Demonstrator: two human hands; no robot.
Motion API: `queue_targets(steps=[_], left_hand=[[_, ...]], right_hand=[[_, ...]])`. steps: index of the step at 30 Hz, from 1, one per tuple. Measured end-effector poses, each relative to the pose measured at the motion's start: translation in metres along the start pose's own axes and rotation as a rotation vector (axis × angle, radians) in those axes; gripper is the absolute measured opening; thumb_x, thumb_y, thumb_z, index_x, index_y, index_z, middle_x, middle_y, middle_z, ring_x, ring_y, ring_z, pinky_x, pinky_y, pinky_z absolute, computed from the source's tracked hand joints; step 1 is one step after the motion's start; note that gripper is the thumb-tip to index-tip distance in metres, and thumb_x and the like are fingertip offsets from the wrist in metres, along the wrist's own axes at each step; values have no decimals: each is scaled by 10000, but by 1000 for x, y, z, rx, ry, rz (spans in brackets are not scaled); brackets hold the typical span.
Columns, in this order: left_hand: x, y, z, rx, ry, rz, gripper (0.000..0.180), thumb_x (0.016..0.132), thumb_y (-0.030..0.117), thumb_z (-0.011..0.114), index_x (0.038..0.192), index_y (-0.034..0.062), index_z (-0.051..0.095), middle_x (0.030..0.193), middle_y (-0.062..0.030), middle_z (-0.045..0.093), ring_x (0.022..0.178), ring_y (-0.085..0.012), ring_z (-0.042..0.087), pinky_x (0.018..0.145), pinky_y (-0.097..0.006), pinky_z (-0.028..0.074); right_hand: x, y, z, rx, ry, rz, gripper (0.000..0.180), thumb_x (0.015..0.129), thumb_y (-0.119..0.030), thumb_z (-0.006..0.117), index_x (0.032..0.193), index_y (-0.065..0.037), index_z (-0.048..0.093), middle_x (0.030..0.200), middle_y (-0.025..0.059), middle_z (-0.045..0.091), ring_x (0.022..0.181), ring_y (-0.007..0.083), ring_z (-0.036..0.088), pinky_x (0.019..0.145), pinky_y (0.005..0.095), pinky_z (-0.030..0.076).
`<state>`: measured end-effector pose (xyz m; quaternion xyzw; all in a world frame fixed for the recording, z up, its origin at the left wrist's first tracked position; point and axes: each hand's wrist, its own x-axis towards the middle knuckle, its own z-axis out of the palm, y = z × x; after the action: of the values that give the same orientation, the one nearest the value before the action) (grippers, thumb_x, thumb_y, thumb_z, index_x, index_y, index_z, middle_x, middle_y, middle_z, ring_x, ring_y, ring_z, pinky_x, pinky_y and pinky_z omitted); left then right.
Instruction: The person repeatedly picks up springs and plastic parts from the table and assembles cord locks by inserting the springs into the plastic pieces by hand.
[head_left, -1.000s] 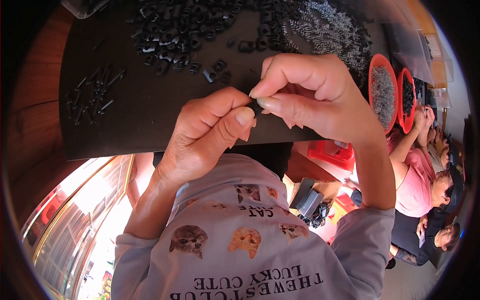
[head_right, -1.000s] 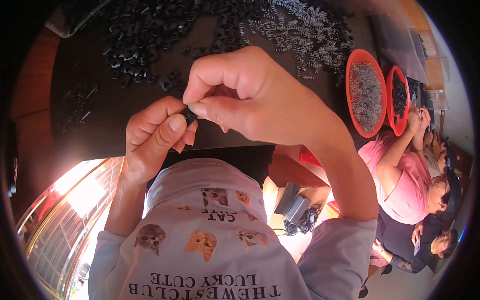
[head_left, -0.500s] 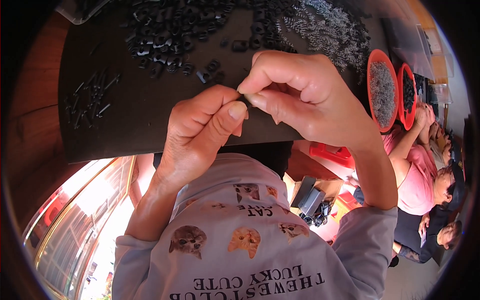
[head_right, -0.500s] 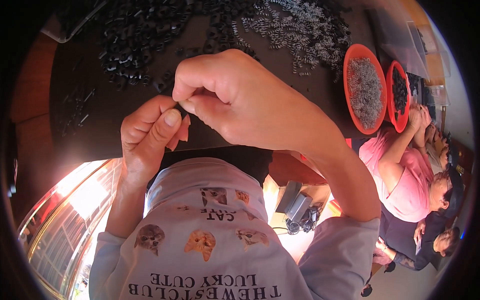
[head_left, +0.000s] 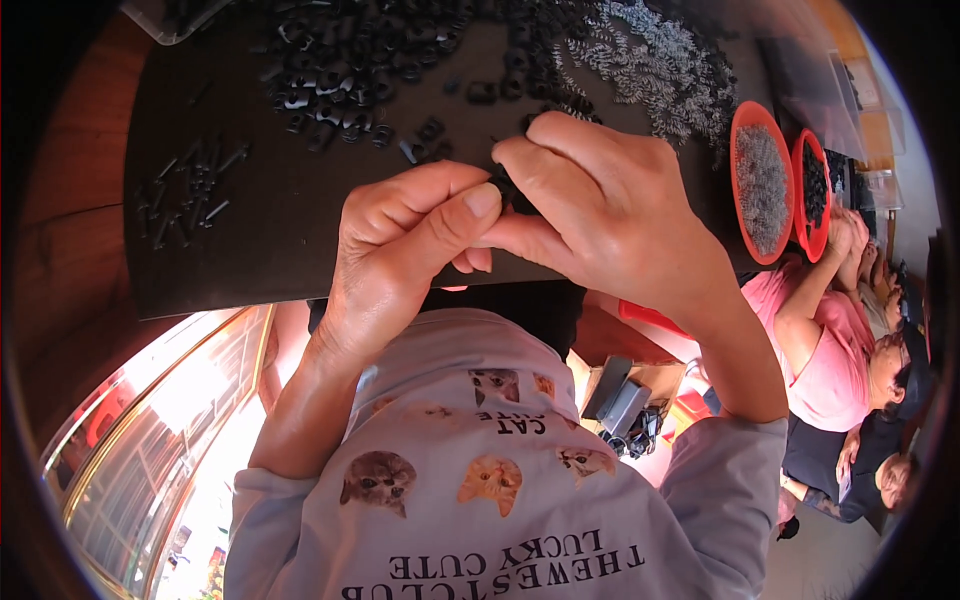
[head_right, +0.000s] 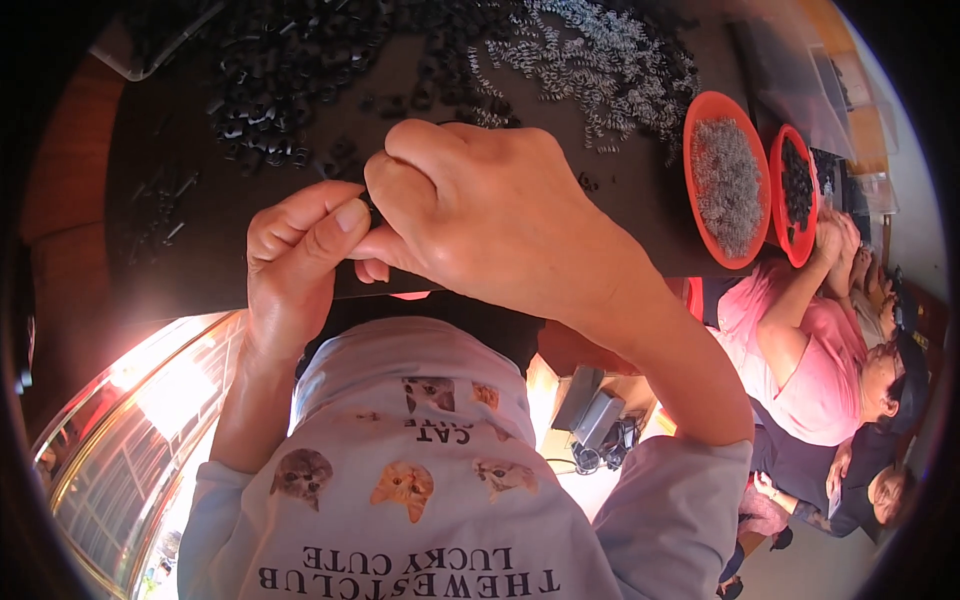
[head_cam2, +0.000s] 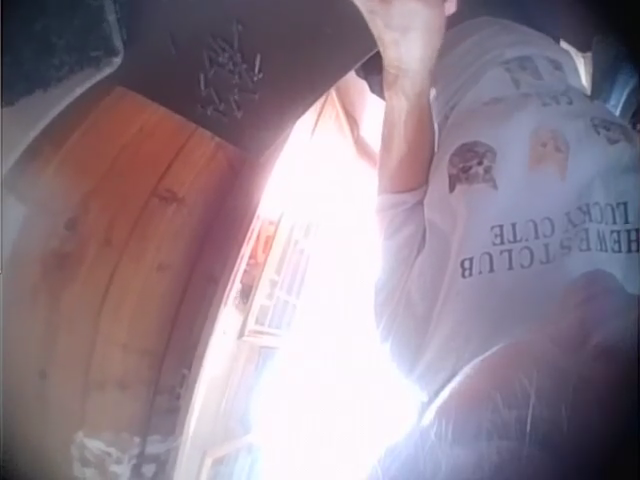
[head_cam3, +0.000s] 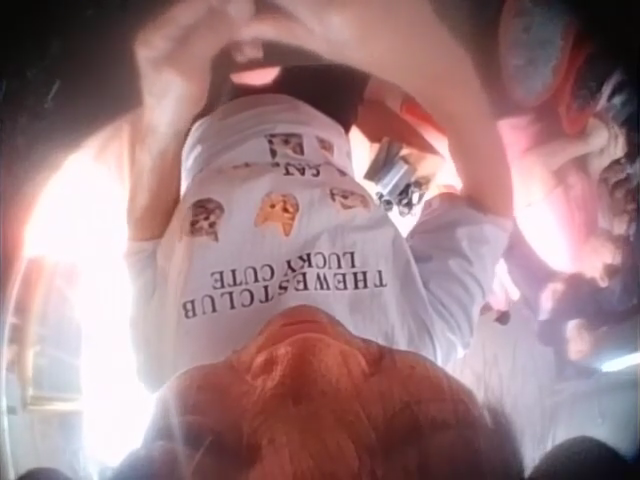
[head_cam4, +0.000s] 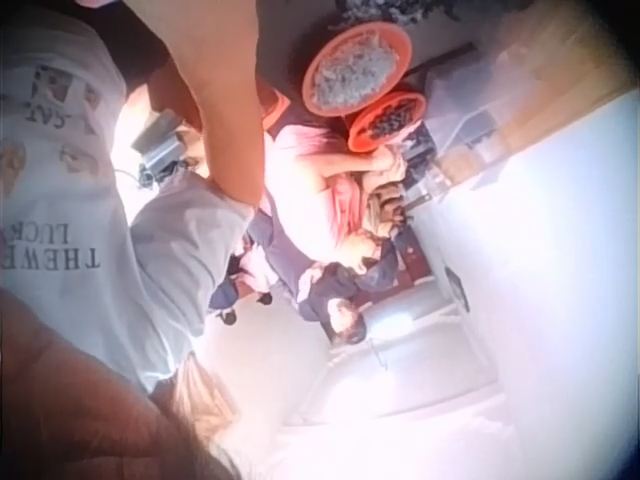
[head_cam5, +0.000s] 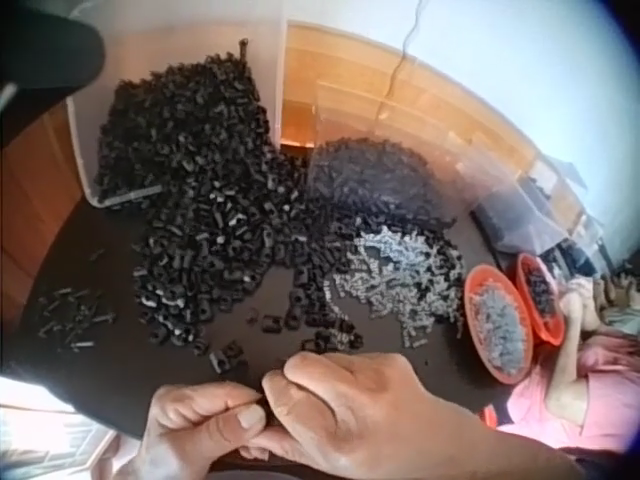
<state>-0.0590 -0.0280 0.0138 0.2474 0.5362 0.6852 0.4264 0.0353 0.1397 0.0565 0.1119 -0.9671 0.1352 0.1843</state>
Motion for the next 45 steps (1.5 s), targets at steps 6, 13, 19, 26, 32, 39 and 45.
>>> queue_targets(steps=[6,13,19,26,32,39,45], left_hand=[[0,3,3,-173,16,13,193,967,123,524,992,-31,637,770,-41,627,665,-73,560,607,-211,466],[-4,-11,-1,-34,60,147,190,983,160,510,917,23,626,709,22,570,606,-18,441,544,-175,365],[-3,-17,-5,89,57,153,177,973,135,516,890,32,633,665,33,567,564,-9,420,507,-188,346],[-4,-19,-3,101,52,180,170,970,117,516,889,22,631,659,21,567,547,-14,435,487,-195,365],[-2,-21,-1,119,31,197,175,976,124,516,893,16,627,649,18,557,541,-17,440,473,-197,374],[0,-16,-1,166,2,196,191,982,153,525,895,12,619,636,19,538,543,-25,439,473,-199,382],[-2,-16,0,152,18,199,191,978,158,533,891,11,620,635,18,536,540,-26,439,475,-203,382]], right_hand=[[0,8,1,-94,169,-87,337,652,-302,781,742,-70,554,700,8,469,520,143,537,426,255,441],[0,14,-2,-164,102,-97,321,675,-289,787,745,-74,560,715,18,504,501,142,533,417,258,438],[38,81,-48,-410,275,11,262,806,-228,738,911,-22,613,713,84,554,568,231,554,538,321,478],[93,151,-100,-419,258,669,283,907,-105,592,1162,0,526,723,123,605,636,181,574,592,317,459],[68,144,-71,-166,167,288,235,908,-83,576,1142,-63,563,778,114,619,671,221,581,620,325,469],[56,73,21,-39,-171,196,93,850,-98,543,910,-71,609,952,89,586,866,324,625,697,444,521],[64,58,36,-88,-258,209,102,815,-48,562,900,-42,618,956,105,578,827,318,638,665,440,522]])
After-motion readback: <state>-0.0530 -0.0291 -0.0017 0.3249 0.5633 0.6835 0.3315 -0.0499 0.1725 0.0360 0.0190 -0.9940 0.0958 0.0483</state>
